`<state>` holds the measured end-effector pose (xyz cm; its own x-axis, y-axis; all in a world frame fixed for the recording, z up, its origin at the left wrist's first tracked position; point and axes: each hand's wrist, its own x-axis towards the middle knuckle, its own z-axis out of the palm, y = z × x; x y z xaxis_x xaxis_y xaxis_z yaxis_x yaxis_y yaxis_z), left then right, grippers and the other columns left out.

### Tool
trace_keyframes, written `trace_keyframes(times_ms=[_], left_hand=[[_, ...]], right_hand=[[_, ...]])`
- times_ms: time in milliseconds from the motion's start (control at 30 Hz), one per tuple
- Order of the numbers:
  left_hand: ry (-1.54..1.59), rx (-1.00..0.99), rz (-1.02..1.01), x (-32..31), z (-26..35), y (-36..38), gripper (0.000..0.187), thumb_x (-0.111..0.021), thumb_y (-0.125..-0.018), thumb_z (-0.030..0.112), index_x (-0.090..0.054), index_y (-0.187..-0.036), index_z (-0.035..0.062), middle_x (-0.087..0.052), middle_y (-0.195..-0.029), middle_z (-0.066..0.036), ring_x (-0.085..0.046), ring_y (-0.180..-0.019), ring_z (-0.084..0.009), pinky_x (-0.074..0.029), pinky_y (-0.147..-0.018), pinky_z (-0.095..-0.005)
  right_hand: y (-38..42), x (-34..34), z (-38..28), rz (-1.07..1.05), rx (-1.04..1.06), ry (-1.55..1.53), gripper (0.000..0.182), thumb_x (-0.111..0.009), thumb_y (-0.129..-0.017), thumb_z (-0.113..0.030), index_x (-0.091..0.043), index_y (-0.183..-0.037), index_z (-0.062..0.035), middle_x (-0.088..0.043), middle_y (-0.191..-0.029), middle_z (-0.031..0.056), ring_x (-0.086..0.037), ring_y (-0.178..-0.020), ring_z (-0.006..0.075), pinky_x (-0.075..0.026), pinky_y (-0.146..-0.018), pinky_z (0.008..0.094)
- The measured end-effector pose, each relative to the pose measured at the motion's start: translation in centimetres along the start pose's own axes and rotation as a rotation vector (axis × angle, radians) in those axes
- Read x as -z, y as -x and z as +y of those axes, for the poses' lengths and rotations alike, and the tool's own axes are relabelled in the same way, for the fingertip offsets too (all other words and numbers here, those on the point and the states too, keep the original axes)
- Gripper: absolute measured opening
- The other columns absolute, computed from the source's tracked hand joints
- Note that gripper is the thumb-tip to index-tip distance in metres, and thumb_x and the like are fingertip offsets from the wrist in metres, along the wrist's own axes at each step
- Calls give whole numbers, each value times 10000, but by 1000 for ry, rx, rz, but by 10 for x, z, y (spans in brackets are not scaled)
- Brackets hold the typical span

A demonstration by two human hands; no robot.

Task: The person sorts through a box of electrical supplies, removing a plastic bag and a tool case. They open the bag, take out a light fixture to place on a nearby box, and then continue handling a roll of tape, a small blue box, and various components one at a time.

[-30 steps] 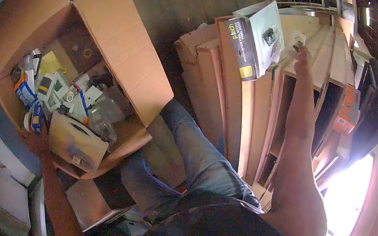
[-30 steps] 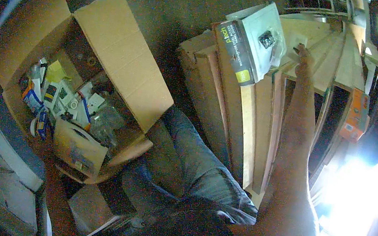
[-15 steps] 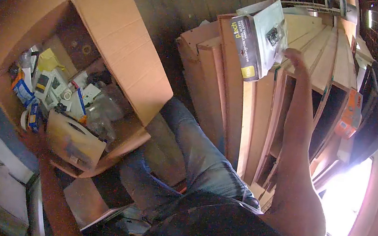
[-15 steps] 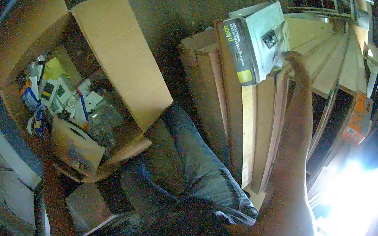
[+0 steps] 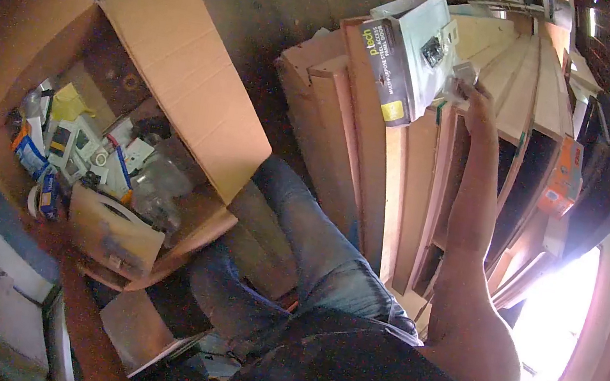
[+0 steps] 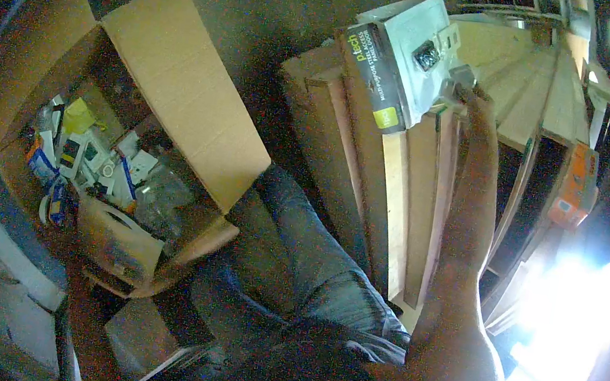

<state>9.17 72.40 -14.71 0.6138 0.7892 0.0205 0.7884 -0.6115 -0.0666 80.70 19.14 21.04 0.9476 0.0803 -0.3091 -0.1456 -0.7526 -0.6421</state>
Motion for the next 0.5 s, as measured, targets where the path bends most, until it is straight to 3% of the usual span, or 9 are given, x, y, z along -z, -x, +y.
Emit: trace_keyframes(times_ms=[100, 167, 300, 400, 500], left_hand=[[121, -126, 205, 0, -1, -1, 723, -652, -853, 593, -542, -1377, 107, -436, -1421, -299, -383, -1337, -504, -352, -1113, -563], [32, 93, -18, 6, 2, -2, 791, -652, -847, 609, -517, -1385, 46, -418, -1435, -308, -378, -1337, -508, -347, -1119, -556], [-13, 15, -70, 5, -5, -1, 839, -654, -839, 618, -499, -1385, -1, -387, -1466, -312, -354, -1356, -510, -339, -1128, -551], [-106, -56, 41, -6, -10, 4, 843, -644, -845, 622, -500, -1383, -10, -389, -1463, -328, -347, -1365, -512, -331, -1133, -554], [-48, 191, -92, 19, 15, -8, 827, -633, -843, 641, -519, -1383, 24, -430, -1428, -337, -381, -1346, -515, -335, -1128, -560]], right_hand=[[-4, 3, 7, -67, 15, -147, 391, -664, -881, -140, -620, -1230, 31, -680, -1099, 73, -629, -1015, 184, -485, -901, 306], [0, -2, 3, -105, 63, -168, 379, -656, -893, -126, -615, -1237, 27, -677, -1117, 72, -623, -1032, 182, -485, -904, 312], [14, -14, -13, -59, 106, -111, 376, -651, -901, -131, -604, -1246, 11, -676, -1113, 56, -617, -1039, 178, -462, -935, 329], [4, -6, -9, -60, 108, -73, 372, -659, -902, -145, -607, -1239, 4, -675, -1101, 44, -609, -1038, 168, -445, -950, 325], [8, -7, -14, -84, 126, -150, 366, -673, -904, -176, -618, -1222, -5, -675, -1083, 37, -606, -1015, 153, -441, -935, 317]])
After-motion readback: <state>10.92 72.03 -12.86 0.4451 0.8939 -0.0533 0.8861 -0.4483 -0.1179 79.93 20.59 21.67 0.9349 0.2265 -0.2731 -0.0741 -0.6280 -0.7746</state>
